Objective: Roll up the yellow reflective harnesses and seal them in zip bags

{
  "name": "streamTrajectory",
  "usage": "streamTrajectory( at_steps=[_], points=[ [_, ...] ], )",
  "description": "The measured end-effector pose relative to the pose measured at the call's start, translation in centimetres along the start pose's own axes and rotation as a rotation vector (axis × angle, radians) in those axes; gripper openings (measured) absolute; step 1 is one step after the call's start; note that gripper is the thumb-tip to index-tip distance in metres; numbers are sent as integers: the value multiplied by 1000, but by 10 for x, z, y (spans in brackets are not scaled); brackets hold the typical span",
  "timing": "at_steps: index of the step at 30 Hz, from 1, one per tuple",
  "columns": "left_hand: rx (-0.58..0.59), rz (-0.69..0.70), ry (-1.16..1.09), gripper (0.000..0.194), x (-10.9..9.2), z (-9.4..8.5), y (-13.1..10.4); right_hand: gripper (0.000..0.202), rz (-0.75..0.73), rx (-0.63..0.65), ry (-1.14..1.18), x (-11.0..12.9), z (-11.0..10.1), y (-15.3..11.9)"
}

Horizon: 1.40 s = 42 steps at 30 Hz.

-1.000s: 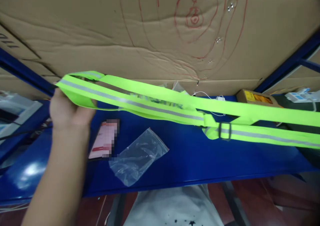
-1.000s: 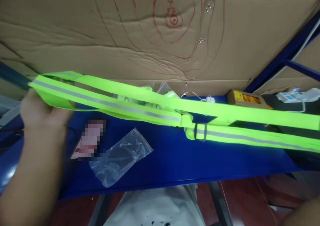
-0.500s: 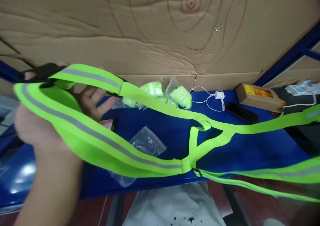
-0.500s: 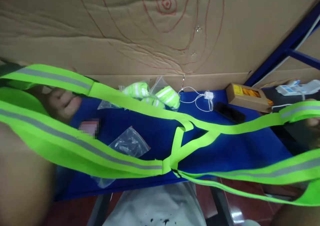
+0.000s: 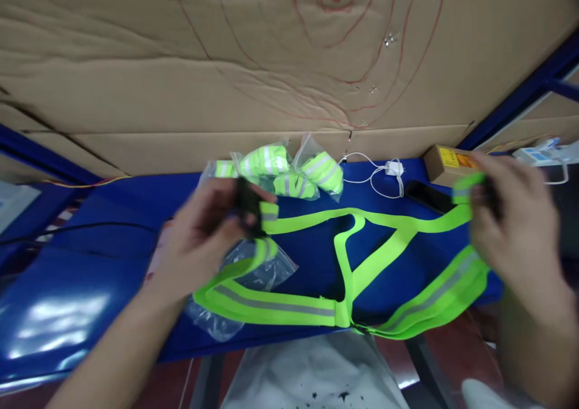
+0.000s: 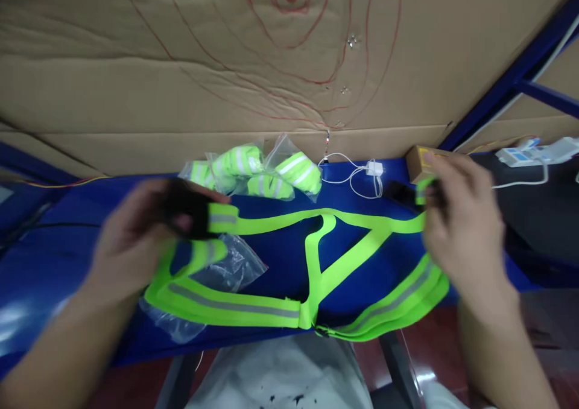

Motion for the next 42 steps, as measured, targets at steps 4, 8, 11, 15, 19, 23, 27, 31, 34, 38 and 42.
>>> streamTrajectory(
  at_steps=[4,8,11,15,19,23,27,31,34,38,42],
  points=[
    [386,-25,295,24,17,45,-14,73,-310,265,125,90,53,5],
    [382,-51,341,23,28,62,-23,69,-470,270,111,159,81,-4],
    [303,-86,318,18,35,60,-26,68,-493,253,127,174,89,-12],
    [227,-103,363,16,39,53,-28,69,-474,243,54,173,95,-19],
    [205,-84,450,15,40,56,-30,66,-482,262,-20,174,101,-24],
    [246,-73,482,14,44,65,-34,72,-475,310,-1,178,107,-32],
    [238,-73,475,12,47,66,-34,79,-495,321,34,186,109,-43],
    [251,-124,455,11,54,61,-30,79,-529,339,133,190,109,-52],
    [272,-147,424,15,56,59,-27,79,-546,337,182,191,107,-55],
    [291,-158,336,16,53,58,-28,74,-584,396,275,190,109,-57],
    [312,-209,193,19,53,53,-25,83,-548,528,568,178,108,-43]
  ],
)
Point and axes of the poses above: each hand's wrist, its own y-axis towards the middle knuckle, its own z-axis out of the palm, x = y × z, the point moved 6 cm from there along y, towards the middle knuckle, and after that the axes turned 4 degrees about y, right-handed, at the moved point
